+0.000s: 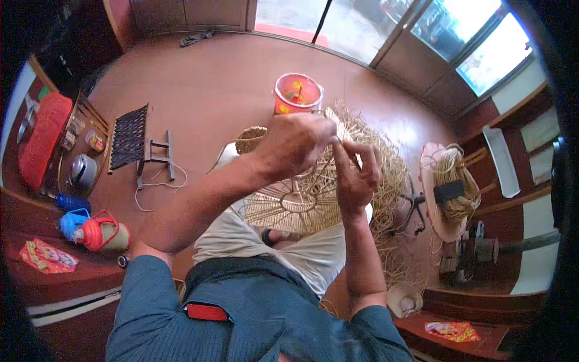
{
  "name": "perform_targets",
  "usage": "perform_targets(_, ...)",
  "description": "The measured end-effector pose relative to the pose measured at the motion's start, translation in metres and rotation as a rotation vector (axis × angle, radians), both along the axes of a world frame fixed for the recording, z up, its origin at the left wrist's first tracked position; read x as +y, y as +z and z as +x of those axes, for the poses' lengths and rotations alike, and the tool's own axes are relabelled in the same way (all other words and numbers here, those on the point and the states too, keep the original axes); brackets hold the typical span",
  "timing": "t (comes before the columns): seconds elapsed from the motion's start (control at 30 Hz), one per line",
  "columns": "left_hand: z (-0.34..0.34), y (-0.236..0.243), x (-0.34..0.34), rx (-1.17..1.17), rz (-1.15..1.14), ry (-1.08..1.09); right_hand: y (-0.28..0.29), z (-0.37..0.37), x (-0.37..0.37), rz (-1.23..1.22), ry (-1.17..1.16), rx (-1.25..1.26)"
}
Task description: Weaving a natural fiber basket from long strips of material.
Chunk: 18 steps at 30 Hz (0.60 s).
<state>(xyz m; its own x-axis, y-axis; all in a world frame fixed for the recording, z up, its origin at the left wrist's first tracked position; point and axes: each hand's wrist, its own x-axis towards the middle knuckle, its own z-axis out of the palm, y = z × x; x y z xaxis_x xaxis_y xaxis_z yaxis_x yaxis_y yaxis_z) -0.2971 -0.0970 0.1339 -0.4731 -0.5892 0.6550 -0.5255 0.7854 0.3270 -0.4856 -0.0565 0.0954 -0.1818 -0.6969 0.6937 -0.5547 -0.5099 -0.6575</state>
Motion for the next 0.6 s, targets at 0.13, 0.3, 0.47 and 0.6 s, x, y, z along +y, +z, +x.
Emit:
perform_targets(0.13,0.003,0.009,-0.011,0.023,0.211,-0.022,0.004,0.0,-0.007,0.022,-0.019,0.061)
perform_targets(0.3,0.008,-0.008,-0.059,0.183,0.883,-0.294,0.004,0.001,-0.012,0.047,-0.04,0.028)
perform_targets(0.47,-0.005,-0.048,-0.088,0.379,1.233,-0.52,-0.005,0.001,-0.02,0.013,-0.053,0.022)
perform_targets(0.6,-0.002,-0.073,-0.107,0.374,1.457,-0.573,-0.009,0.002,-0.032,-0.056,-0.075,0.07)
